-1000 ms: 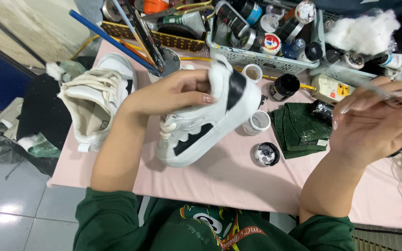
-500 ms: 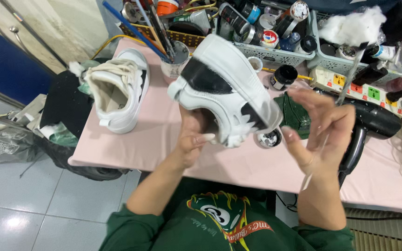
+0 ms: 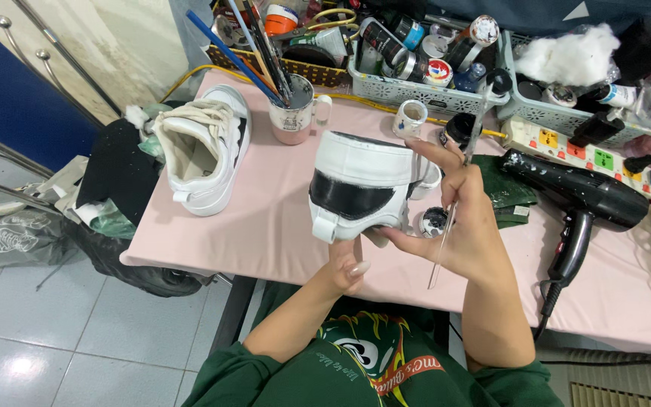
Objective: The person paints the black detailing onto a white sneaker using a fine-tipped brush, dipping the brush into a small container of black paint and applying it to the shoe's heel and side panels.
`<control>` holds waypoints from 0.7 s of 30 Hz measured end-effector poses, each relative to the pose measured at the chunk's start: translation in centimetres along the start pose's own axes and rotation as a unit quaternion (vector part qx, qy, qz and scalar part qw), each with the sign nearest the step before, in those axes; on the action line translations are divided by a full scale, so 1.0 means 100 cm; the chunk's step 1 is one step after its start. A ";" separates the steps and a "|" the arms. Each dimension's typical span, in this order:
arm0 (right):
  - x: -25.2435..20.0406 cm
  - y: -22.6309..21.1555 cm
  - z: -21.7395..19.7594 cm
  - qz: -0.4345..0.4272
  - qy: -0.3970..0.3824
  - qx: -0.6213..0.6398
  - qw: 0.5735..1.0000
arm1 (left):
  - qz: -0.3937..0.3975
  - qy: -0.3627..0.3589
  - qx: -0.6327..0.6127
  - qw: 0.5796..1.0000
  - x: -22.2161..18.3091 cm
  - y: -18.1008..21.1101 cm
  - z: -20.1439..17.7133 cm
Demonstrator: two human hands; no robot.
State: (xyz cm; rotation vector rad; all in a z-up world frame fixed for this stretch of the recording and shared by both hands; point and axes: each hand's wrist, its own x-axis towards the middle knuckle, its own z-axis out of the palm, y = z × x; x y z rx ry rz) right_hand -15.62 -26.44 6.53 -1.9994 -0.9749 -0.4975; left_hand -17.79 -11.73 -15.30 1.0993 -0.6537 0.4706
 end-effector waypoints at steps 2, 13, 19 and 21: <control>0.005 0.005 0.001 -0.020 -0.017 0.014 1.000 | -0.001 -0.025 0.032 0.999 -0.002 -0.001 -0.007; 0.015 0.033 0.009 -0.060 -0.032 0.104 0.992 | -0.035 -0.126 0.220 0.967 -0.005 0.043 -0.049; 0.030 0.030 -0.006 -0.097 -0.080 0.035 0.991 | -0.129 -0.129 0.155 0.971 0.033 0.143 -0.097; 0.036 0.024 -0.012 -0.131 -0.104 0.007 0.986 | -0.145 -0.031 0.166 0.975 0.048 0.160 -0.095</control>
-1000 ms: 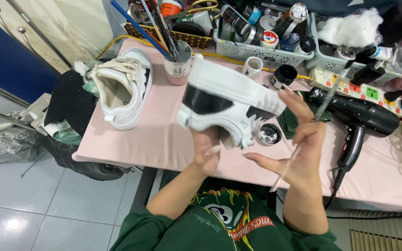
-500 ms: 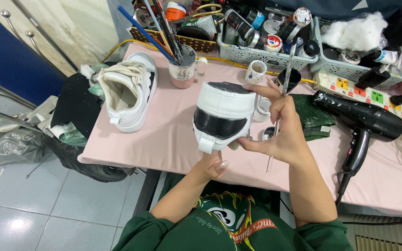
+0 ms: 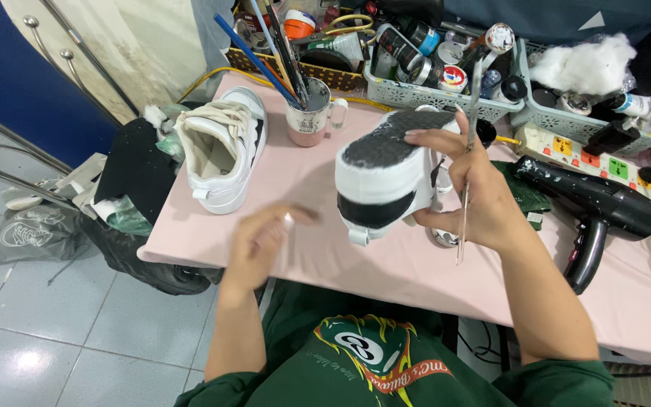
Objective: The person paints the black detailing onto a white sneaker using a fine-tipped brush, dipping the brush into a small container of black paint and applying it to the shoe's heel and side panels.
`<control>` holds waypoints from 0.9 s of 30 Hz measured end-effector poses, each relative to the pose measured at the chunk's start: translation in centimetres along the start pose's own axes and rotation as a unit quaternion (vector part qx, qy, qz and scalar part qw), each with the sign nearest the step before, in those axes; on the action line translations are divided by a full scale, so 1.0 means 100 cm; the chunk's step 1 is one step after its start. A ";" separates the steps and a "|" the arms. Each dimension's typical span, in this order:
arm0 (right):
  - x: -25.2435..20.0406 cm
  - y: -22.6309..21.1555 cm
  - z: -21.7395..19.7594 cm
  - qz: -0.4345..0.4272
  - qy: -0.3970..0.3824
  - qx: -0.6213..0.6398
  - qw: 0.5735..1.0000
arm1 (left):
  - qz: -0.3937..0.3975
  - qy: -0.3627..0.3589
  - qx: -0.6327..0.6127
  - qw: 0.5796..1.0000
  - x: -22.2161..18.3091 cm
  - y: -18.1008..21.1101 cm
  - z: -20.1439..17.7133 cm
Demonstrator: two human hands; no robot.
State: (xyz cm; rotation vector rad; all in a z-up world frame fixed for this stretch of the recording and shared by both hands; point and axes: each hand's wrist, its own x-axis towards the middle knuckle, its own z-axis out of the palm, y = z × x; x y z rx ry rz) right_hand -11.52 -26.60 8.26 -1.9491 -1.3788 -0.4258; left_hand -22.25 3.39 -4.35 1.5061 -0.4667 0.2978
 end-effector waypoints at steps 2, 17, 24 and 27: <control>0.005 -0.005 -0.005 0.019 -0.046 -0.042 0.998 | -0.021 0.129 0.070 0.989 0.013 0.025 -0.005; 0.017 -0.015 0.002 -0.041 -0.156 -0.103 0.982 | -0.192 -0.126 0.464 0.856 0.115 0.096 0.041; 0.023 -0.011 0.004 -0.038 -0.181 -0.108 0.977 | -0.219 -0.126 0.407 0.878 0.116 0.050 0.028; 0.025 -0.014 -0.002 0.000 -0.174 -0.193 0.966 | -0.264 -0.078 0.223 0.935 0.112 0.012 0.023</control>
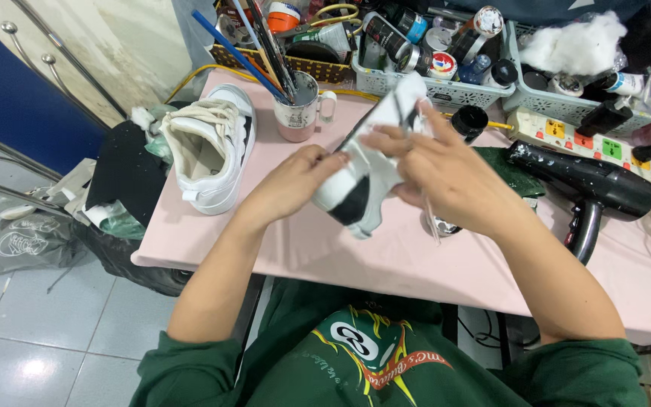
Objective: The person paints the black detailing onto a white sneaker using a fine-tipped brush, dipping the brush into a small container of black paint and applying it to the shoe's heel and side panels.
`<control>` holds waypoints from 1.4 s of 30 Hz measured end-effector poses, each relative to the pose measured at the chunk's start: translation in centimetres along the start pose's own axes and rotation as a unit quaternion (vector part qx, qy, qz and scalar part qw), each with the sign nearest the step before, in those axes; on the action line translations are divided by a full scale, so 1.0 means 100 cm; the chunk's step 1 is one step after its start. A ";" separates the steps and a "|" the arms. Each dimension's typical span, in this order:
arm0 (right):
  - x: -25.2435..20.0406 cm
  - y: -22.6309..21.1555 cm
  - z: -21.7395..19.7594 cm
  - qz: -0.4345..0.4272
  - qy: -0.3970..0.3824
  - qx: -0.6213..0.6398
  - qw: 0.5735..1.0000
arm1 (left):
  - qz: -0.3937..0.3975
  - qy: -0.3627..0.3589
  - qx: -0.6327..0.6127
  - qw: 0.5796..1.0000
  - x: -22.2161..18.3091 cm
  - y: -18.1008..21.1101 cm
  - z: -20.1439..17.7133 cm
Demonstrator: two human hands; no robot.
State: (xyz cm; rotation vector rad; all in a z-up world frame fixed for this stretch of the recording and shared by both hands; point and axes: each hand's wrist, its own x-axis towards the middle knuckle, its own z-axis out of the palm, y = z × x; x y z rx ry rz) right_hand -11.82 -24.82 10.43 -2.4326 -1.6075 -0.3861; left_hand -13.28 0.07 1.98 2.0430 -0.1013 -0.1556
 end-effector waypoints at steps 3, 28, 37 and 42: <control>-0.010 0.004 -0.018 0.003 0.094 0.040 0.995 | 0.013 -0.014 -0.184 0.983 0.014 -0.023 0.013; -0.139 -0.023 0.068 0.083 0.357 0.392 0.844 | -0.025 0.165 -0.135 0.977 -0.031 0.010 0.068; -0.128 -0.021 0.054 0.042 0.298 0.330 0.895 | -0.017 0.156 -0.093 0.983 -0.026 0.008 0.074; -0.129 -0.021 0.055 0.044 0.278 0.332 0.900 | -0.022 0.158 -0.087 0.983 -0.026 0.009 0.076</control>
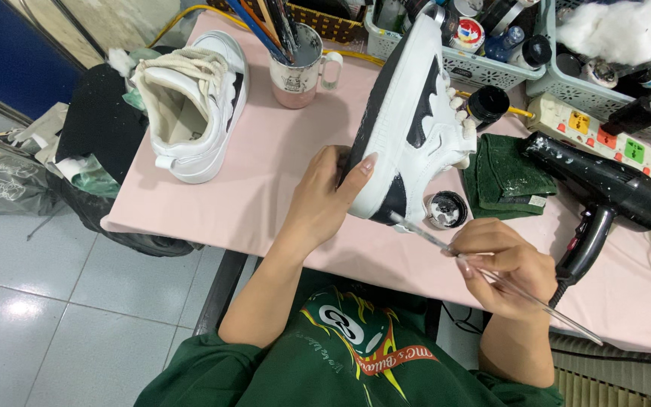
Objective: The person paints the black detailing onto a white sneaker using a fine-tipped brush, dipping the brush into a small container of black paint and applying it to the shoe's heel and side panels.
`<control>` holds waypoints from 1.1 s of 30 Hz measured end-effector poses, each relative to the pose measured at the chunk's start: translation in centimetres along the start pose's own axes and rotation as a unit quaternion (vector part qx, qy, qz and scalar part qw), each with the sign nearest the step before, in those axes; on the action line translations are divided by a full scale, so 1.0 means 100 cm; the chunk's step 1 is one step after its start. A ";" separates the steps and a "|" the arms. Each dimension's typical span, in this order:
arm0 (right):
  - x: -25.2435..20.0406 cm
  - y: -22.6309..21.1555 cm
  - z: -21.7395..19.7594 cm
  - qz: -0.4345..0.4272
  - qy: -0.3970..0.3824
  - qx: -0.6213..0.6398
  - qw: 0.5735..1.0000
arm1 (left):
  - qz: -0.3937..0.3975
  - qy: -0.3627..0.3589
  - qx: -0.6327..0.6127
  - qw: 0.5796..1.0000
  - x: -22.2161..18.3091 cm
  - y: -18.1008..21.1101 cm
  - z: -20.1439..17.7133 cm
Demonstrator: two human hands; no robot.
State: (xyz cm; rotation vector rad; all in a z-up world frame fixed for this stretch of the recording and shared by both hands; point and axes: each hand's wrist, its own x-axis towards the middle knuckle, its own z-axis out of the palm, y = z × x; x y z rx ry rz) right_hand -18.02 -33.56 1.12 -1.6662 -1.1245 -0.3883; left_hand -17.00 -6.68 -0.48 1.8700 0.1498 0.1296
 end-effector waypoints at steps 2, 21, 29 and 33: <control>-0.001 0.002 0.001 -0.011 0.000 -0.006 1.000 | -0.012 -0.002 0.006 1.000 -0.001 0.001 0.000; 0.000 -0.001 0.002 -0.022 -0.005 -0.044 0.999 | 0.004 0.010 0.023 1.000 -0.002 -0.004 0.001; 0.001 0.001 0.003 -0.030 -0.026 -0.036 0.999 | 0.005 0.012 0.033 0.999 -0.002 -0.002 -0.001; 0.000 0.000 0.005 -0.014 0.003 -0.044 0.999 | 0.010 0.012 0.031 0.999 -0.002 -0.004 0.000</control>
